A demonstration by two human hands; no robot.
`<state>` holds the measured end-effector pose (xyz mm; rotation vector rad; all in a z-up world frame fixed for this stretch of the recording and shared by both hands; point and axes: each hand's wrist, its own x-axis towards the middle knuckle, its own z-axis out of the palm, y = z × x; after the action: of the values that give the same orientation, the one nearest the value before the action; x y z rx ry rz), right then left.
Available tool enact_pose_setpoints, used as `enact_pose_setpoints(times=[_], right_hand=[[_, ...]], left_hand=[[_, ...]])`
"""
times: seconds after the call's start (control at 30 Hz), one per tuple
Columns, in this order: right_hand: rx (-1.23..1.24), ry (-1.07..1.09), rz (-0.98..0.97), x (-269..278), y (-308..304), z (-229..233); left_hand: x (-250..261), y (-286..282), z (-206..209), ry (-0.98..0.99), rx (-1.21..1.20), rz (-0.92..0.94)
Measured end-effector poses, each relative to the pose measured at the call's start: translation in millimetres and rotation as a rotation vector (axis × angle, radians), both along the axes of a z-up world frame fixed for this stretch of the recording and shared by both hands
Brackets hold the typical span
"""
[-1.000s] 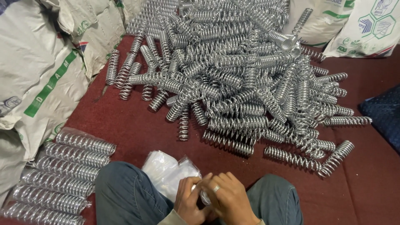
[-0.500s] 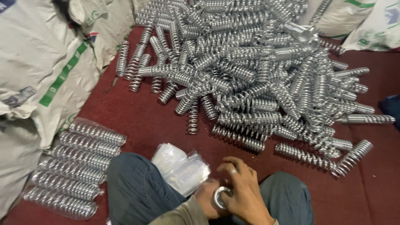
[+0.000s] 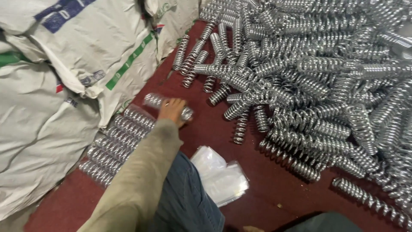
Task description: The person takes metal springs from a large pile on the floor and places them one by one into small plastic bags.
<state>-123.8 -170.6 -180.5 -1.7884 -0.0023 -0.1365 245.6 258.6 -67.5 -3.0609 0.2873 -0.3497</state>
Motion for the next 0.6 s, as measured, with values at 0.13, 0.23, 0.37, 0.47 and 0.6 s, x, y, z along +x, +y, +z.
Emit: enact_pose_setpoints(times=[0.13, 0.23, 0.37, 0.47, 0.6], right_hand=[[-0.531, -0.324, -0.164, 25.8, -27.1, 46.2], [-0.512, -0.268, 0.261, 79.7, -54.0, 189.6], [-0.896, -0.196, 0.007, 168.7, -71.6, 252.7], [-1.197, -0.263, -0.087, 232.7, -93.8, 229.3], [-1.606, -0.535, -0.017, 284.7, -119.0, 163.2]], left_hand=[[-59.5, 15.6, -14.4, 0.246, -0.018, 0.149], [-54.6, 26.7, -39.1, 0.303, -0.017, 0.229], [-40.7, 39.9, -82.2, 0.205, 0.051, 0.305], [-26.9, 44.0, -98.2, 0.279, 0.116, 0.330], [-60.0, -51.6, 3.2, 0.485, -0.019, 0.179]])
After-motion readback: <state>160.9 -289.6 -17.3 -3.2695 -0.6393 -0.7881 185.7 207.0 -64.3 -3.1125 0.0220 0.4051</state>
